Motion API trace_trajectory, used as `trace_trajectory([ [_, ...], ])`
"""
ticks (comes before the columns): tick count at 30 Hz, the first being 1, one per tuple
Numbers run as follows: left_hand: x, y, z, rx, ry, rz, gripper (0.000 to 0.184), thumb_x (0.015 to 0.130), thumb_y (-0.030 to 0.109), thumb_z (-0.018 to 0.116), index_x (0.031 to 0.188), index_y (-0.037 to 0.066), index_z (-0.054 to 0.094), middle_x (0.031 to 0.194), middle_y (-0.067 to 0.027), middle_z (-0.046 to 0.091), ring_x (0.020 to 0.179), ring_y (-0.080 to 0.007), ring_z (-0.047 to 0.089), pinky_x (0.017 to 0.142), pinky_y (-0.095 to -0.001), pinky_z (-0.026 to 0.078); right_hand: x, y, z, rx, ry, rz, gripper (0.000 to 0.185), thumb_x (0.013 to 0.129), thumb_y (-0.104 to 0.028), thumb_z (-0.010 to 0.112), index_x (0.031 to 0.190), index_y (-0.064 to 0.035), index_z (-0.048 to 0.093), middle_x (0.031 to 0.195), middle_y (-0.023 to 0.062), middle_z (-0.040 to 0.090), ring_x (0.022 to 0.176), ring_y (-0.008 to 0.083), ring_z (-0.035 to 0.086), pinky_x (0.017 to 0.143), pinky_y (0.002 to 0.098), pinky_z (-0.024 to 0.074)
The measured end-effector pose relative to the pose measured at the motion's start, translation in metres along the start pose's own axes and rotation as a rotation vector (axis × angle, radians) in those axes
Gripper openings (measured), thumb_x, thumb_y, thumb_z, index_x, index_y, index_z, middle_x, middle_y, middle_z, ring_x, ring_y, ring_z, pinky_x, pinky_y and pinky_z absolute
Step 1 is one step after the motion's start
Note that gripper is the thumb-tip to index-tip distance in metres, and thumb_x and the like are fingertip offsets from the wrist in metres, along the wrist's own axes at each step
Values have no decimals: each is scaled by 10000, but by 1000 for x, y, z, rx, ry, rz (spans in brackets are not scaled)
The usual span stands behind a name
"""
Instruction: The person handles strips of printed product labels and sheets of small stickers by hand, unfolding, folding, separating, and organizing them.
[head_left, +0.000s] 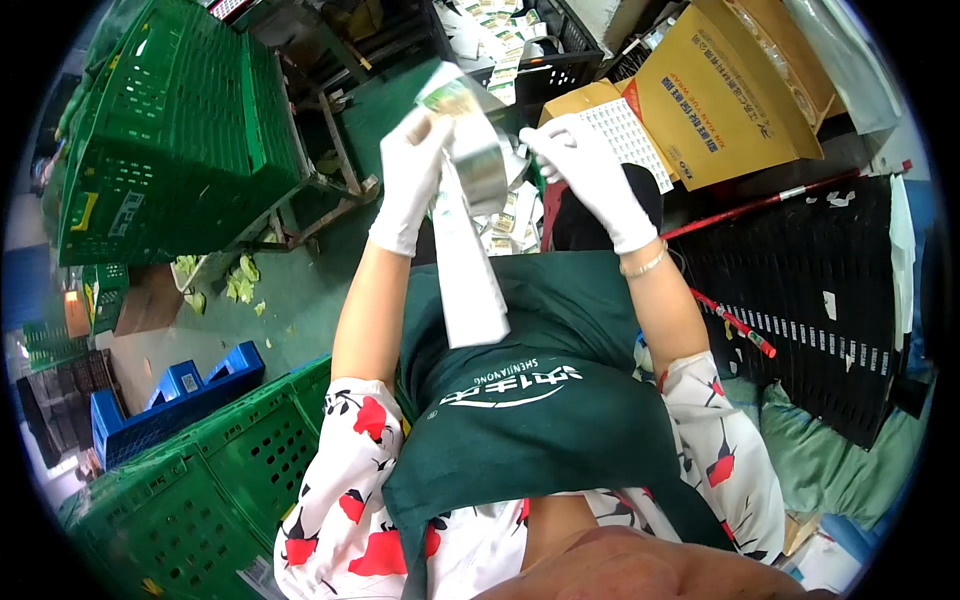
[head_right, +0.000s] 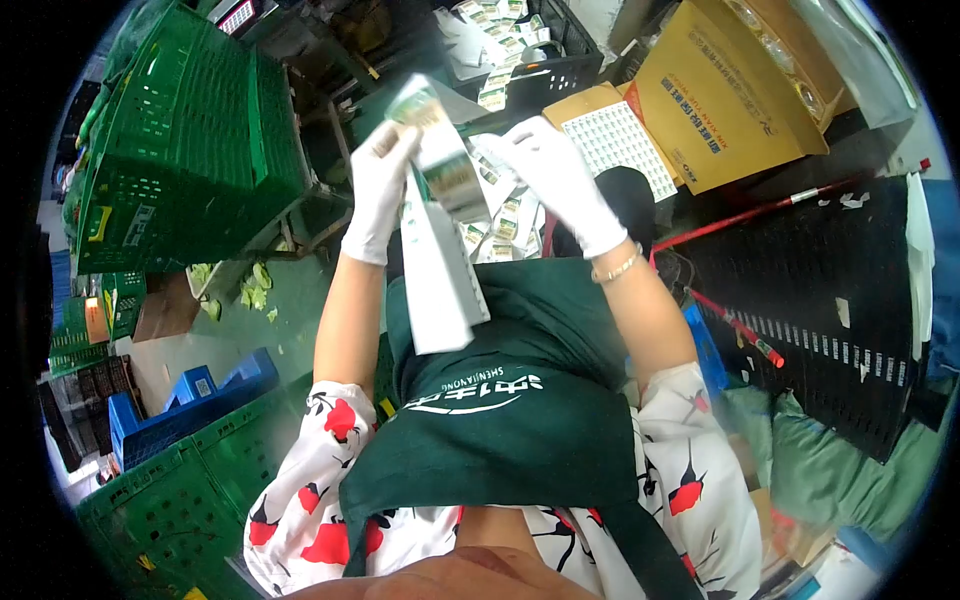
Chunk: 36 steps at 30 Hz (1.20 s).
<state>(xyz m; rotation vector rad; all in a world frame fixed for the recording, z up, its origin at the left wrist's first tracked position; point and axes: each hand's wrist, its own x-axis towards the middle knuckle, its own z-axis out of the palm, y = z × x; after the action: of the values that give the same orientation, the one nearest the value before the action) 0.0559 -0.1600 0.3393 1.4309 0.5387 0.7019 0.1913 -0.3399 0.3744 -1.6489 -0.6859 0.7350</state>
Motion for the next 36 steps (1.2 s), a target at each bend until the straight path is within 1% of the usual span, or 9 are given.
trace_trajectory([
  [4,24,-13,-12,-27,420,259,210,950,70,606,1111,-48,672,941,-53,703,789,-77,589,705,-244,482,-50,0,26,-26,-75,-61,388,859,-161,758,1172,7,602,967,51,643,899,84,607,762,245,519],
  [8,24,-9,-13,11,552,287,225,963,61,592,1143,-60,652,987,-83,707,849,-101,611,767,-262,490,-73,18,39,-204,66,-172,370,864,-100,744,1192,-6,602,977,49,658,850,60,598,721,212,504],
  [10,25,-14,-15,-30,487,249,225,973,74,582,1139,-59,655,965,-82,710,830,-106,620,750,-272,499,-73,21,39,-179,116,-145,332,880,-79,720,1185,-14,609,959,44,666,816,56,599,704,203,501],
  [13,19,-3,-16,20,350,100,253,991,100,582,1187,-49,640,951,-60,708,687,-59,586,576,-208,442,-71,15,30,-143,75,-134,205,925,-86,668,1111,-2,650,897,56,693,788,57,620,707,222,511],
  [19,22,-9,-6,58,426,298,248,977,80,578,1170,-60,644,993,-99,714,830,-108,636,727,-256,502,-64,10,15,-163,77,-128,167,962,-68,588,1081,10,676,917,48,701,819,52,619,760,221,502],
  [22,21,-10,-8,151,521,335,240,977,68,565,1163,-59,645,1023,-110,717,886,-135,640,817,-294,507,-64,13,17,133,101,-124,322,936,4,575,1258,28,574,964,33,648,847,58,587,768,209,490],
  [28,18,-4,-2,147,608,300,245,988,71,552,1182,-57,632,1017,-111,715,875,-141,649,790,-294,517,-64,25,32,147,202,-170,376,918,31,603,1289,34,539,963,26,636,852,55,583,792,206,483],
  [32,13,-8,-2,223,599,338,235,988,83,559,1168,-46,640,1008,-109,716,855,-135,647,773,-290,520,-48,30,19,122,308,-104,248,951,-82,630,1176,21,626,965,35,647,883,60,587,789,204,468],
  [36,13,-9,5,131,630,373,223,989,84,559,1153,-40,646,999,-101,717,844,-126,641,766,-286,519,-48,20,13,145,274,-200,235,932,-33,643,1156,33,611,993,74,680,917,88,630,825,246,502],
])
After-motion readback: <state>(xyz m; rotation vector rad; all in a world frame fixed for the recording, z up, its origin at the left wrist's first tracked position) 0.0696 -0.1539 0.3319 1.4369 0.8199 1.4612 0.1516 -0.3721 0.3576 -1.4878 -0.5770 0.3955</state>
